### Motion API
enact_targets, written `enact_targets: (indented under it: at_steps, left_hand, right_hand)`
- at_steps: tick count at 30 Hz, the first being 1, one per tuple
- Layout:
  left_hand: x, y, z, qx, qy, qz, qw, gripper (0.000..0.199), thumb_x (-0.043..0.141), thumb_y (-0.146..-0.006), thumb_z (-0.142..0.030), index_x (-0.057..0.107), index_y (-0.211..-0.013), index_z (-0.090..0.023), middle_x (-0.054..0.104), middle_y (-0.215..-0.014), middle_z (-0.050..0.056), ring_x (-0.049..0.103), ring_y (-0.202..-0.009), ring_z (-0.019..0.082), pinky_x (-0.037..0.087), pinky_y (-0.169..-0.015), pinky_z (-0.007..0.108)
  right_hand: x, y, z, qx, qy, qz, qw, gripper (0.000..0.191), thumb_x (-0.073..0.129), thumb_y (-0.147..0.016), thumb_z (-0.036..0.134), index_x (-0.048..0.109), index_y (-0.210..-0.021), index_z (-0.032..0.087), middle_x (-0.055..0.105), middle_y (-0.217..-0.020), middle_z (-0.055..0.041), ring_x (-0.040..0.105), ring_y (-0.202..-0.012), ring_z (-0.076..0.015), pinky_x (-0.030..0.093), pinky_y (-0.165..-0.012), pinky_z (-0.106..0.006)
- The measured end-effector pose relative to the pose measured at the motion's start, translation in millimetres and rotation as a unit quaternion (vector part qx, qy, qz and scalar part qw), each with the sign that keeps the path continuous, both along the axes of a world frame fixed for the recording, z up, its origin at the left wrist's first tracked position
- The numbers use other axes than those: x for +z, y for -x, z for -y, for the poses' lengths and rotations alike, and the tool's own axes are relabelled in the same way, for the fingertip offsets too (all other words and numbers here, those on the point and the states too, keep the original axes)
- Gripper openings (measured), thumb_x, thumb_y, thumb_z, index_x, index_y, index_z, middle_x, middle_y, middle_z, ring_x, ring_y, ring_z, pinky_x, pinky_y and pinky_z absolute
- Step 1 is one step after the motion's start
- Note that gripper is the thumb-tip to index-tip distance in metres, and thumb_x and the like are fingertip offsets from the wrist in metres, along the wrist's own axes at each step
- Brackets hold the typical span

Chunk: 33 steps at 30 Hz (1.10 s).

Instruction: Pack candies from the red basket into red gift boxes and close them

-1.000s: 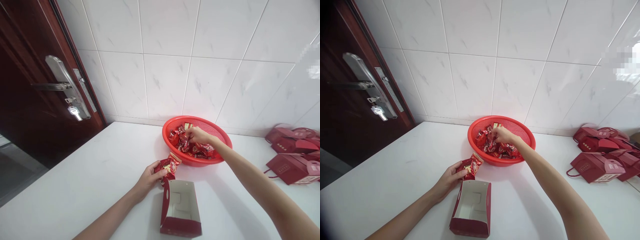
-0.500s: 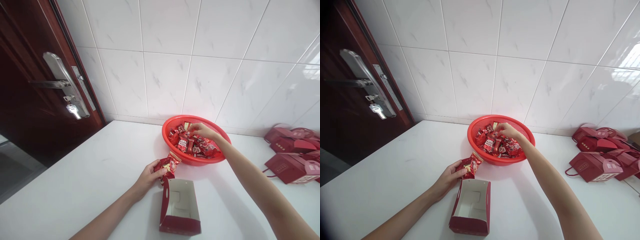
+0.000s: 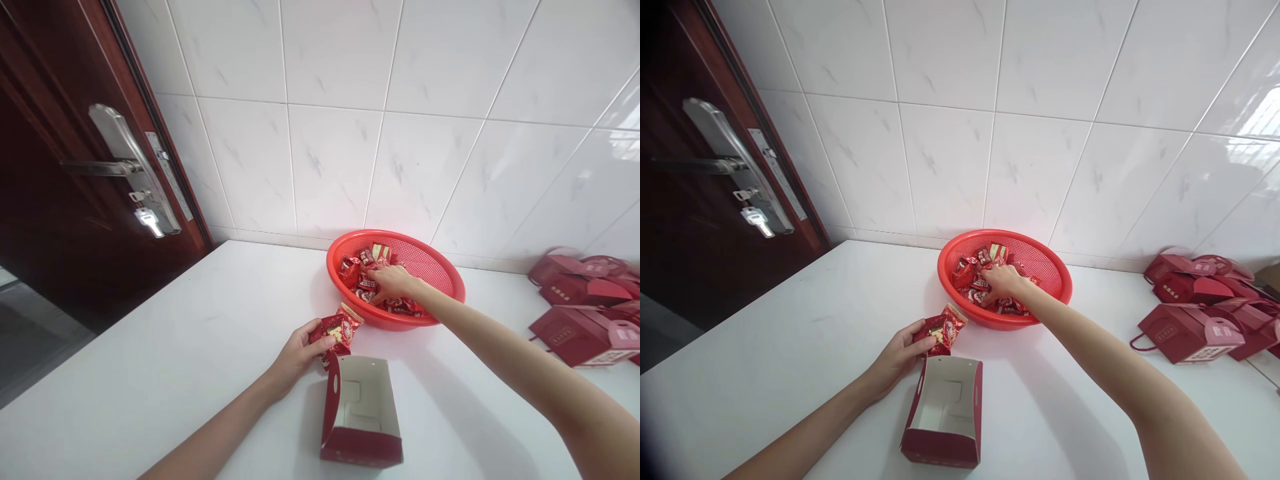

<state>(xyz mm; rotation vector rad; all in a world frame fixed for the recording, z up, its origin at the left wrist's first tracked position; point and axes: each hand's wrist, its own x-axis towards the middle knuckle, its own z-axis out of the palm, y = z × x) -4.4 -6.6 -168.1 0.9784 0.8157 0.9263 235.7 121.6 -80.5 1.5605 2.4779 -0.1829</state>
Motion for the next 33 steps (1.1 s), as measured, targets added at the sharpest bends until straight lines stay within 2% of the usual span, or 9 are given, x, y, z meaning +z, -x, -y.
enact_targets:
  at_steps: [3, 5, 9, 11, 17, 22, 27, 30, 33]
  left_hand:
    - [2.0, 0.2, 1.0, -0.001, -0.001, -0.001, 1.000, 0.048, 0.086, -0.077, -0.045, 0.071, -0.114, -0.018, 0.074, -0.116, 0.012, 0.068, -0.099, 0.025, 0.051, -0.088, 0.033]
    - [2.7, 0.4, 1.2, -0.002, 0.000, -0.003, 1.000, 0.048, 0.086, -0.078, -0.045, 0.070, -0.115, -0.018, 0.073, -0.117, 0.012, 0.068, -0.100, 0.025, 0.051, -0.087, 0.033]
    - [3.0, 0.3, 1.1, -0.007, -0.003, -0.009, 1.000, 0.049, 0.086, -0.078, -0.046, 0.069, -0.114, -0.018, 0.073, -0.116, 0.011, 0.067, -0.099, 0.024, 0.051, -0.085, 0.032]
    - [3.0, 0.0, 1.4, -0.008, -0.005, -0.015, 1.000, 0.051, 0.086, -0.077, -0.048, 0.069, -0.114, -0.017, 0.073, -0.114, 0.011, 0.067, -0.097, 0.024, 0.051, -0.083, 0.032]
    - [3.6, 0.2, 1.8, -0.009, -0.013, -0.027, 1.000, 0.050, 0.085, -0.077, -0.049, 0.069, -0.112, -0.017, 0.073, -0.112, 0.010, 0.066, -0.095, 0.023, 0.050, -0.084, 0.031]
    - [3.5, 0.4, 1.2, -0.010, -0.020, -0.032, 0.999, 0.050, 0.085, -0.078, -0.049, 0.069, -0.112, -0.017, 0.073, -0.114, 0.010, 0.066, -0.098, 0.024, 0.049, -0.087, 0.033]
    - [3.2, -1.3, 1.3, -0.006, -0.026, -0.027, 0.999, 0.050, 0.085, -0.077, -0.048, 0.069, -0.112, -0.016, 0.073, -0.112, 0.011, 0.066, -0.097, 0.024, 0.049, -0.085, 0.032]
    - [2.6, -1.5, 1.2, -0.005, -0.025, -0.028, 0.999, 0.051, 0.086, -0.076, -0.048, 0.069, -0.112, -0.016, 0.073, -0.111, 0.011, 0.066, -0.096, 0.023, 0.049, -0.082, 0.032]
    - [1.3, -1.1, 0.8, -0.003, -0.025, -0.023, 0.999, 0.052, 0.087, -0.075, -0.048, 0.069, -0.112, -0.015, 0.073, -0.111, 0.011, 0.066, -0.096, 0.023, 0.049, -0.083, 0.032]
  right_hand:
    - [0.6, 2.6, -0.2, 0.022, 0.010, 0.022, 0.999, 0.046, 0.078, -0.078, 0.045, 0.069, -0.115, 0.019, 0.071, -0.112, -0.0152, 0.068, -0.102, -0.0358, 0.047, -0.072, -0.035]
    - [0.7, 2.8, -0.9, 0.036, 0.021, 0.027, 0.999, 0.037, 0.077, -0.079, 0.045, 0.070, -0.105, 0.019, 0.072, -0.109, -0.0124, 0.069, -0.095, -0.0316, 0.046, -0.066, -0.032]
    - [-0.8, 3.2, 0.5, 0.048, 0.011, 0.032, 0.998, 0.049, 0.075, -0.081, 0.046, 0.064, -0.122, 0.021, 0.069, -0.127, -0.0126, 0.069, -0.103, -0.0315, 0.048, -0.069, -0.032]
    - [-2.3, 5.0, 2.4, 0.046, 0.003, 0.046, 0.998, 0.048, 0.074, -0.082, 0.045, 0.064, -0.121, 0.020, 0.065, -0.135, -0.0159, 0.070, -0.103, -0.0336, 0.048, -0.071, -0.034]
    - [-7.1, 9.2, 2.0, 0.016, -0.007, 0.065, 0.998, 0.033, 0.070, -0.086, 0.038, 0.069, -0.110, 0.016, 0.074, -0.107, -0.0169, 0.072, -0.095, -0.0332, 0.048, -0.070, -0.033]
    - [-6.0, 8.1, 0.1, -0.025, -0.018, 0.039, 0.999, 0.025, 0.074, -0.081, 0.029, 0.073, -0.103, 0.018, 0.076, -0.104, -0.0139, 0.073, -0.092, -0.0309, 0.046, -0.066, -0.031]
    - [4.7, 8.3, 0.2, -0.093, -0.066, -0.018, 0.993, 0.016, 0.070, -0.081, 0.015, 0.075, -0.096, 0.018, 0.076, -0.102, -0.0143, 0.072, -0.098, -0.0318, 0.048, -0.073, -0.033]
    - [13.1, 3.1, -3.1, -0.156, -0.114, -0.084, 0.978, 0.017, 0.065, -0.090, 0.022, 0.071, -0.104, 0.016, 0.074, -0.106, -0.0176, 0.070, -0.102, -0.0342, 0.048, -0.076, -0.036]
    - [19.6, -5.8, -3.7, -0.198, -0.134, -0.177, 0.955, 0.030, 0.072, -0.088, 0.036, 0.067, -0.109, 0.015, 0.073, -0.109, -0.0178, 0.067, -0.105, -0.0353, 0.048, -0.076, -0.036]
